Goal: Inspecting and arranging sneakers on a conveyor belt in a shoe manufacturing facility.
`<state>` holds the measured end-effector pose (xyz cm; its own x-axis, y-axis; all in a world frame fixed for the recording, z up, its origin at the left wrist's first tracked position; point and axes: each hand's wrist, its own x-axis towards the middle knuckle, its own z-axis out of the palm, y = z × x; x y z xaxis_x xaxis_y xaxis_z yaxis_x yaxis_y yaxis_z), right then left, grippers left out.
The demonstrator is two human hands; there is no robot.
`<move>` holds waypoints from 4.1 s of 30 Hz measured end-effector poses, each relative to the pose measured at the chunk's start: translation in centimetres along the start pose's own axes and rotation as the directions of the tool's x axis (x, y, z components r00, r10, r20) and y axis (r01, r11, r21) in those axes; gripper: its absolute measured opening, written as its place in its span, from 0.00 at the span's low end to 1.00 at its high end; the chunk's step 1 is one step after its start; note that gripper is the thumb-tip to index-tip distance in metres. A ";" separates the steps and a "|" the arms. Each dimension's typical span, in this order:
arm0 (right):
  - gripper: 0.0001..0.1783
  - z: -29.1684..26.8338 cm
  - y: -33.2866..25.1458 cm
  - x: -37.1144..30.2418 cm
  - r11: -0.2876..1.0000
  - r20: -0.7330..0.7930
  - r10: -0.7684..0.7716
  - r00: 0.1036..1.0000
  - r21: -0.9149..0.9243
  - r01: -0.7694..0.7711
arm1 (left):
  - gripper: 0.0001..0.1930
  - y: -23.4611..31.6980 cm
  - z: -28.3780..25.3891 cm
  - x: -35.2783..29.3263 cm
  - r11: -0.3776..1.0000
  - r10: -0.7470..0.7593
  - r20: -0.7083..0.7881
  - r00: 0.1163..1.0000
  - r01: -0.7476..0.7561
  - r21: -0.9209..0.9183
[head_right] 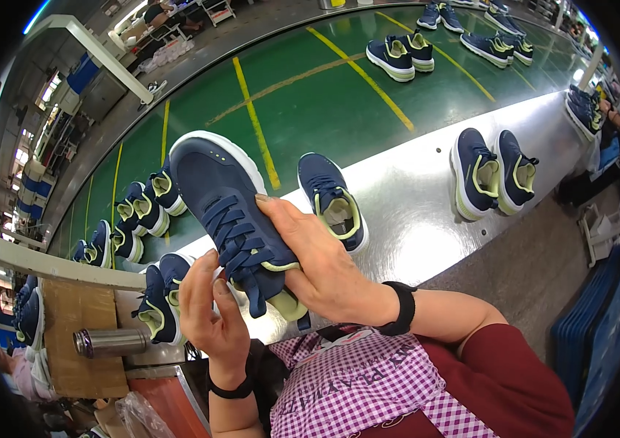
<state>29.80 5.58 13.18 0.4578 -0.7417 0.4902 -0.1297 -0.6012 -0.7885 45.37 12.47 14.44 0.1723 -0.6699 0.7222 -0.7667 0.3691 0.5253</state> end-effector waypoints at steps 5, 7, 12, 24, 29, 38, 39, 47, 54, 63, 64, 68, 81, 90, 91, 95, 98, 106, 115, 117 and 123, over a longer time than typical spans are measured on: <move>0.38 0.4 0.5 -0.1 0.992 -0.035 -0.087 0.996 -0.099 0.083 | 0.17 0.1 -0.7 0.3 0.996 0.057 0.106 0.993 -0.064 0.056; 0.38 0.4 0.5 0.0 0.994 -0.034 -0.072 0.997 -0.090 0.069 | 0.18 -0.1 -0.7 1.0 0.999 -0.007 0.121 0.993 0.012 -0.045; 0.38 0.9 -0.1 0.0 0.980 0.010 -0.077 0.997 -0.184 0.078 | 0.18 -0.3 -1.3 3.3 0.973 0.193 0.116 0.974 -0.205 0.107; 0.37 3.1 1.3 -5.5 0.963 0.442 0.116 0.889 -0.268 0.008 | 0.10 -2.2 -3.5 -0.6 0.907 0.037 0.850 0.526 -0.375 0.192; 0.37 3.8 1.7 -5.4 0.916 0.533 0.136 0.835 -0.389 0.099 | 0.07 -3.2 -2.7 -1.2 0.803 0.138 0.857 0.497 -0.563 0.197; 0.37 3.8 2.1 -5.2 0.920 0.491 0.165 0.855 -0.388 0.046 | 0.14 -5.4 -1.9 -3.7 0.842 0.187 0.671 0.717 -0.468 0.266; 0.37 3.8 2.2 -5.2 0.922 0.493 0.163 0.855 -0.385 0.046 | 0.15 -5.5 -1.8 -3.9 0.864 0.194 0.643 0.741 -0.440 0.246; 0.34 4.4 3.1 -4.8 0.951 0.492 0.232 0.839 -0.294 -0.090 | 0.16 -5.9 -3.3 -2.5 0.998 -0.063 0.669 0.740 0.031 0.060; 0.32 3.0 3.9 -2.9 0.932 0.459 0.353 0.815 -0.251 -0.262 | 0.23 -18.0 -8.5 5.1 0.936 -0.226 0.449 0.864 0.065 0.346; 0.30 3.6 4.1 -3.3 0.915 0.429 0.403 0.809 -0.215 -0.341 | 0.40 -40.6 -12.7 6.7 0.354 -0.825 0.162 0.542 0.273 0.895; 0.30 3.6 4.3 -3.4 0.891 0.402 0.452 0.797 -0.242 -0.383 | 0.41 -40.5 -10.6 6.9 0.285 -0.850 0.112 0.514 0.269 0.920; 0.30 3.4 3.3 -2.7 0.854 0.408 0.519 0.751 -0.288 -0.434 | 0.39 -39.5 -8.1 7.8 0.268 -0.821 0.020 0.571 0.353 0.896; 0.30 3.8 5.0 -4.0 0.927 0.411 0.372 0.832 -0.212 -0.309 | 0.24 -33.1 -9.3 10.2 0.405 -0.570 -0.364 0.736 0.637 0.655; 0.32 4.2 5.3 -4.3 0.907 0.375 0.418 0.827 -0.216 -0.361 | 0.14 -12.0 -14.5 5.2 0.569 0.158 -0.174 0.972 0.055 0.820; 0.32 4.2 5.1 -3.9 0.903 0.383 0.429 0.818 -0.209 -0.375 | 0.13 -10.2 -15.2 3.6 0.532 0.190 -0.171 0.967 0.045 0.846; 0.31 3.9 4.5 -3.4 0.859 0.392 0.512 0.764 -0.205 -0.470 | 0.17 -2.5 -17.5 -4.5 0.403 0.063 -0.223 0.973 0.180 0.897; 0.32 4.1 4.4 -3.0 0.854 0.422 0.519 0.743 -0.225 -0.469 | 0.16 1.7 -21.1 -10.2 0.226 -0.133 -0.341 0.931 0.364 0.904; 0.33 3.9 6.4 -4.0 0.890 0.432 0.455 0.779 -0.182 -0.419 | 0.17 2.4 -32.5 -25.3 -0.269 -0.256 -0.745 0.615 0.695 0.667; 0.32 3.6 3.5 -3.1 0.836 0.451 0.548 0.705 -0.256 -0.486 | 0.27 -4.1 -39.9 -35.2 -0.469 -0.531 -0.817 0.227 0.724 0.506; 0.33 3.4 4.7 -3.9 0.855 0.425 0.518 0.743 -0.215 -0.473 | 0.31 -4.6 -36.7 -28.4 -0.765 -0.533 -0.823 0.195 0.303 0.568; 0.33 3.9 4.1 -3.4 0.870 0.392 0.485 0.782 -0.129 -0.475 | 0.13 -3.7 -21.8 -16.5 0.345 -0.237 -0.498 0.834 0.552 0.759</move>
<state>31.18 6.76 6.81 0.6401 -0.7545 -0.1451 -0.4437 -0.2088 -0.8715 58.84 36.21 10.46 0.6339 -0.3250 0.7018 -0.6390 -0.7313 0.2385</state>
